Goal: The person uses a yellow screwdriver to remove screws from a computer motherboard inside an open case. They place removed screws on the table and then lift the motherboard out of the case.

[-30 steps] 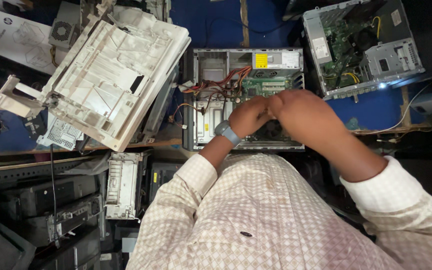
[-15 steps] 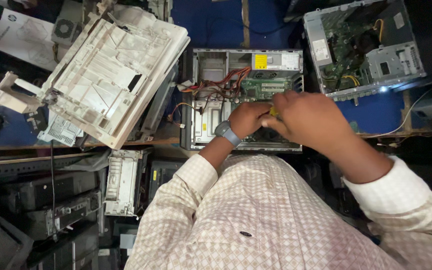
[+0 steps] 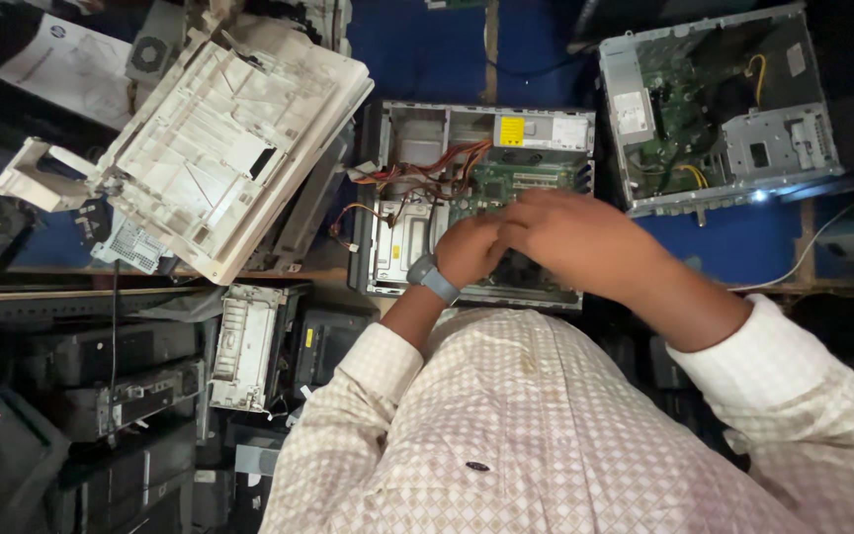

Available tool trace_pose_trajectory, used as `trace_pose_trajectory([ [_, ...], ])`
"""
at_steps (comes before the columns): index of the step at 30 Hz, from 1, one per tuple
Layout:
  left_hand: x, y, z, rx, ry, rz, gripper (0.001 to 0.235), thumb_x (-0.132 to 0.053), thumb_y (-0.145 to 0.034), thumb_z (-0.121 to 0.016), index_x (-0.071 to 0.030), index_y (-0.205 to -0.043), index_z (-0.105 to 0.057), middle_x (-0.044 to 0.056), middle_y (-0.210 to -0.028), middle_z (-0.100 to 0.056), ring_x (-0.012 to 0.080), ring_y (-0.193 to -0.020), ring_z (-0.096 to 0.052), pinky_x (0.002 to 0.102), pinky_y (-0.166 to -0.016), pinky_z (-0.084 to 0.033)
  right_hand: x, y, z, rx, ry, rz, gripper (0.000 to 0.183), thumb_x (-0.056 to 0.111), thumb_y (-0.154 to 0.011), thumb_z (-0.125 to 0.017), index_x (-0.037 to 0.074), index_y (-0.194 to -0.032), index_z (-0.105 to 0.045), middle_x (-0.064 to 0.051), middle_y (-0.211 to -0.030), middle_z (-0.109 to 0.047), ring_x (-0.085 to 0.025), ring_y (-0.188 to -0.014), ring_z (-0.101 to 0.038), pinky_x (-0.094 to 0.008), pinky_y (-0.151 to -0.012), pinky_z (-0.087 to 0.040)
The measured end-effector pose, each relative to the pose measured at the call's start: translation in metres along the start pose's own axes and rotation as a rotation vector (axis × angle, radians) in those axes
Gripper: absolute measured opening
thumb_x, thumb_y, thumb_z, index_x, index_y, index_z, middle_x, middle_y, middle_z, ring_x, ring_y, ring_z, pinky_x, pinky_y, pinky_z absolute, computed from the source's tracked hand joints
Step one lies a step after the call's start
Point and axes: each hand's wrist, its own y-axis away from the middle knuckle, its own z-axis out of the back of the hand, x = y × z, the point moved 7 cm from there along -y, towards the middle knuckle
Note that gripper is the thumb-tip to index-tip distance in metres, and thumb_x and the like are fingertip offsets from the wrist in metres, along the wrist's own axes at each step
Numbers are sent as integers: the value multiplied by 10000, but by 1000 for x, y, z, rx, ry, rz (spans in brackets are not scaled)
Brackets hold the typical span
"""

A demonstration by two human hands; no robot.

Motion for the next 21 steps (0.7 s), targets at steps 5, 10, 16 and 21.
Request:
trace_pose_trajectory([
  [5, 4, -5, 2, -41, -75, 250, 195, -186, -823, -782, -110, -993, -721, 135, -1018, -745, 351, -929, -715, 446, -785, -583, -33, 16, -17, 534, 94, -548, 461, 490, -954, -658, 78, -1145, -575, -121, -1108, -683, -307, -1048, -677, -410, -903, -532],
  [10, -16, -8, 9, -112, -34, 152, 233, -178, -841, -785, -67, -1015, -676, 169, -1117, -716, 373, -987, -691, 450, -805, -570, -27, 7, -6, 197, 78, -174, 191, 174, -818, -663, 108, -997, -645, -117, -991, -686, -328, -986, -690, -446, -839, -554],
  [16, -13, 5, 0, -88, -73, 213, 203, -106, -890, -725, -94, -1093, -723, 144, -1124, -731, 378, -1022, -700, 449, -861, -580, -31, 22, -15, 4, -38, -89, 361, 266, -761, -716, 108, -1081, -670, -92, -1021, -673, -323, -984, -679, -464, -776, -544],
  [21, -23, 5, 5, -239, -115, 161, 227, -144, -819, -759, -83, -1031, -706, 169, -1111, -728, 399, -984, -696, 455, -810, -577, -32, 23, -29, 118, 97, -141, 187, 279, -969, -660, 129, -1080, -653, -56, -1047, -661, -275, -1000, -677, -402, -816, -559],
])
